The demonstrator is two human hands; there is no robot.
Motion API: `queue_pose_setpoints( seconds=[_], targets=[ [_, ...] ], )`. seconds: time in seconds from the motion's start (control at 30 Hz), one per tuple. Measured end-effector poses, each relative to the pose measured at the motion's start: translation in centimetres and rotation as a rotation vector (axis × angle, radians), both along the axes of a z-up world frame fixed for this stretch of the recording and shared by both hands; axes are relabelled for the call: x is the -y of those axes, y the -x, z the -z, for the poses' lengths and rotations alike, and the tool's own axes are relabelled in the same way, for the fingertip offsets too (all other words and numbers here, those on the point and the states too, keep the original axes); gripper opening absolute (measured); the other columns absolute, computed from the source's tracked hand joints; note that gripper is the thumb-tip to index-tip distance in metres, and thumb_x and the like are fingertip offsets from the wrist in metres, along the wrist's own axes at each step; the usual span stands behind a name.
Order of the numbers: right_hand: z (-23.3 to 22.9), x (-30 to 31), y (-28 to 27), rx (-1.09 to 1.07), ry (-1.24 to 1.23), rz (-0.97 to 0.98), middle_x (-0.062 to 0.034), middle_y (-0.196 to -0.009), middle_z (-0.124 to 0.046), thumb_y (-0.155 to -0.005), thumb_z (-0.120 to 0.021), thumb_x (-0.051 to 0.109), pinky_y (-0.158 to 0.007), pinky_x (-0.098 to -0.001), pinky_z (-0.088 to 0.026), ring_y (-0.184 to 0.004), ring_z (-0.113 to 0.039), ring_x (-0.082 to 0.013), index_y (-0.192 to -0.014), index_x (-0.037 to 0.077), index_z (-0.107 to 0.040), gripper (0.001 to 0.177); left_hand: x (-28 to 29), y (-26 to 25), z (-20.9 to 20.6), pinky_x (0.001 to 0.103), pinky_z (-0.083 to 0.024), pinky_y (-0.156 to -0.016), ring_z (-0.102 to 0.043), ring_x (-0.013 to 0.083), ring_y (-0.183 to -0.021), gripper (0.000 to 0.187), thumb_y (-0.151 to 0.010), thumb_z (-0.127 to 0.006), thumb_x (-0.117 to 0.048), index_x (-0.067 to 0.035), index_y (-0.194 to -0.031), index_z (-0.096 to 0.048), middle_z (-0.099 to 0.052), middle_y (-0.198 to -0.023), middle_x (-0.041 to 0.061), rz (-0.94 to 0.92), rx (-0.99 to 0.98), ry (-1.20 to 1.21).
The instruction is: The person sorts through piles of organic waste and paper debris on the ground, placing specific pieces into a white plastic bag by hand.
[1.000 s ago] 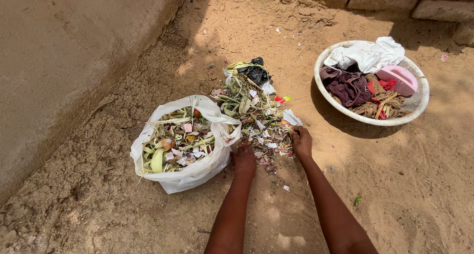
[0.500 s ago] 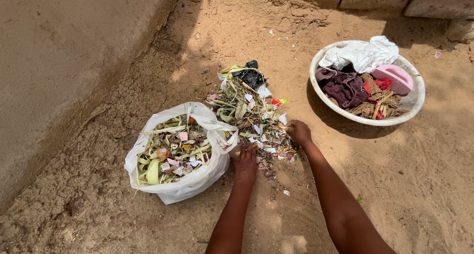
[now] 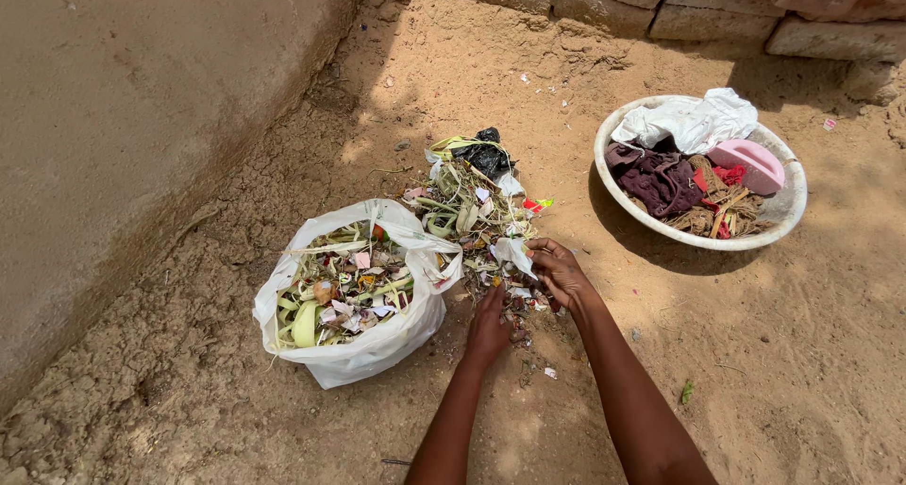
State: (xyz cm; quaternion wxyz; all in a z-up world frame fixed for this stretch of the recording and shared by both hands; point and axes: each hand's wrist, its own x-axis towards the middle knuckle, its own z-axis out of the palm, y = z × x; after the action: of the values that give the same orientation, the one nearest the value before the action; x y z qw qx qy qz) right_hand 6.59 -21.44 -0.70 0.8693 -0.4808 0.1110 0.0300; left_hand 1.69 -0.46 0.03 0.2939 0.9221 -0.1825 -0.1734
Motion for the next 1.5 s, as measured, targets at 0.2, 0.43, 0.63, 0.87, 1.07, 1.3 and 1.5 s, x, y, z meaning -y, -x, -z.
queue_pose_setpoints(
  seconds=[0.2,0.43,0.63,0.87,1.07,1.3,1.5],
  targets=[
    [-3.0,-3.1,0.3,-0.062,0.164,-0.117,-0.0058,-0.087,-0.072,-0.084,-0.078,0.013,-0.062,-0.0317,-0.055,-0.07,-0.065,-0.0158,-0.105,0.012,-0.063,0.026,1.5,-1.7,-1.4,0.027,-0.052,-0.091,-0.067,0.0122,-0.106,0.05,-0.095,-0.069,-0.03,-0.014,-0.142,-0.062,-0.072,-0.124,0.002,-0.65,-0.528,1.277],
    [-5.1,-6.8,-0.3,0.091,0.444,-0.088,-0.0036,-0.087,-0.074,-0.087,-0.079,0.009,-0.064,-0.0312,-0.051,-0.072,-0.063,-0.0128,-0.096,0.005,-0.073,0.011,0.7,-3.6,-1.9,0.022,-0.04,-0.063,-0.053,0.0057,-0.071,0.042,-0.089,-0.083,-0.023,0.002,-0.122,-0.073,-0.071,-0.09,0.001,-0.778,-0.293,1.295],
    [-9.9,-8.0,0.6,0.194,0.399,-0.107,-0.0025,-0.096,-0.078,-0.093,-0.071,0.015,-0.072,-0.0281,-0.056,-0.081,-0.068,-0.0106,-0.107,0.006,-0.076,0.017,-1.3,-4.1,-5.9,0.024,-0.05,-0.074,-0.066,0.0088,-0.083,0.03,-0.09,-0.078,-0.011,0.005,-0.114,-0.071,-0.076,-0.095,0.005,-0.744,-0.18,1.468],
    [-10.2,-9.7,0.1,0.211,0.465,-0.013,-0.0052,-0.099,-0.072,-0.099,-0.068,0.017,-0.077,-0.0351,-0.053,-0.083,-0.06,-0.0162,-0.114,0.007,-0.076,0.02,-9.0,-5.5,-13.5,0.026,-0.058,-0.08,-0.071,0.0125,-0.089,0.027,-0.087,-0.074,0.0,0.0,-0.114,-0.068,-0.076,-0.099,0.008,-0.693,0.114,1.557],
    [-9.8,-13.4,-0.5,0.307,0.884,-0.107,-0.0124,-0.147,-0.043,-0.093,-0.075,0.014,-0.101,-0.0456,-0.046,-0.131,-0.045,-0.0314,-0.115,0.01,-0.077,0.022,-16.7,-7.4,-15.5,0.027,-0.054,-0.069,-0.071,0.0137,-0.08,0.028,-0.086,-0.08,-0.007,-0.004,-0.11,-0.065,-0.079,-0.091,0.007,-0.839,0.302,0.917],
    [-11.6,-15.1,0.3,-0.089,0.942,-0.027,-0.0134,-0.117,-0.077,-0.098,-0.067,0.013,-0.072,-0.0487,-0.058,-0.089,-0.069,-0.0408,-0.123,0.017,-0.073,0.026,-16.1,-7.5,-16.7,0.043,-0.056,-0.074,-0.074,0.0269,-0.084,0.02,-0.081,-0.082,-0.023,-0.015,-0.097,-0.076,-0.079,-0.092,0.006,-0.688,0.312,0.179],
    [-15.3,-13.7,-0.4,0.337,0.887,0.399,-0.0108,-0.118,-0.071,-0.093,-0.067,0.005,-0.068,-0.0262,-0.062,-0.089,-0.069,-0.0152,-0.104,0.006,-0.078,0.016,-12.2,-10.6,-13.3,0.049,-0.052,-0.088,-0.073,0.0291,-0.082,0.012,-0.087,-0.075,-0.018,-0.015,-0.097,-0.079,-0.076,-0.09,0.012,-0.356,0.404,-0.05]
  ],
)
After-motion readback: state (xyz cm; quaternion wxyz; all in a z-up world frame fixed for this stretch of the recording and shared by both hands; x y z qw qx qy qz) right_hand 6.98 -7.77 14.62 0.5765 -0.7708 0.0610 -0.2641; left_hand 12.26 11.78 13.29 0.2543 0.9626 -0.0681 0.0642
